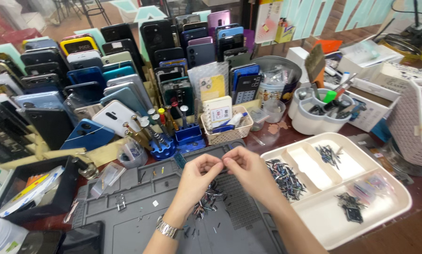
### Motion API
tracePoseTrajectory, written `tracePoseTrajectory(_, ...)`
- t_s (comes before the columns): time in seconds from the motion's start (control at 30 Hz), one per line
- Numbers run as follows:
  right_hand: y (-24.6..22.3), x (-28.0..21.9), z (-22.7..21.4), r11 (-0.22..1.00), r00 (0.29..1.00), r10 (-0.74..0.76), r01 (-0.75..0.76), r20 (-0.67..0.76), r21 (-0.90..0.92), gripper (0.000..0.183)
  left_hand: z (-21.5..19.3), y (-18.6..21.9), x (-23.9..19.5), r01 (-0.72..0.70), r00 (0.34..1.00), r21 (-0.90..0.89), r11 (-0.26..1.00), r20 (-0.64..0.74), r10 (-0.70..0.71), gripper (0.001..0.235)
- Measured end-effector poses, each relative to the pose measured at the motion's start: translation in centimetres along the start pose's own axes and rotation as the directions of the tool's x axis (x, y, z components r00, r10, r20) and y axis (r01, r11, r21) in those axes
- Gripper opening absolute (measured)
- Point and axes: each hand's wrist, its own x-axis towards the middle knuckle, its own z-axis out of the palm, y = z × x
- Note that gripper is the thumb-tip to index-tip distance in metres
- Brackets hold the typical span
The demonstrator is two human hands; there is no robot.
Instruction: The person sorts small screws and electronic components on a workbench. They pick up individual screws from a pile, inspect them, and place them into a compartmentalized tray. The background shows numerous mobile phones and repair tools.
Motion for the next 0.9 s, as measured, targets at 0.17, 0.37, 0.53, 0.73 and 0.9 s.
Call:
tracePoseTrajectory(0.17, -1.3, -1.7, -6.2, 0.982, 0.990, -0.007, -0.020, -0.140, -0.188, 0.016, 5.9, 1.4, 1.8, -0.142, 0.988, 0.167, 0.976, 0.081, 0.129, 0.018)
tracePoseTrajectory(0.37, -2.0, -3.6, -11.9, 0.844, 0.970, -0.046, -0.090, -0.239, -0.529, 0.015, 11.7, 2.6, 2.2, -0.185, 0.982, 0.423, 0.887, 0.110, 0.152, 0.016)
tracePoseTrajectory(0.53, -1.6, -4.6, -13.0, 0.623, 0.973, 0.030, -0.197, -0.229, -0.757, 0.019, 13.7, 1.7, 2.3, -0.286, 0.958, 0.512, 0.810, 0.131, 0.255, 0.017)
tracePoseTrajectory(0.73, -1.9, -4.5, -13.1, 0.688, 0.962, -0.073, -0.142, -0.263, -0.712, 0.017, 13.4, 1.3, 2.2, -0.286, 0.958, 0.542, 0.790, 0.146, 0.247, 0.017)
tracePoseTrajectory(0.9, -3.2, -4.1, -10.7, 0.738, 0.966, -0.075, -0.114, -0.248, -0.665, 0.016, 10.8, 2.2, 1.3, -0.323, 0.945, 0.519, 0.791, 0.130, 0.301, 0.018)
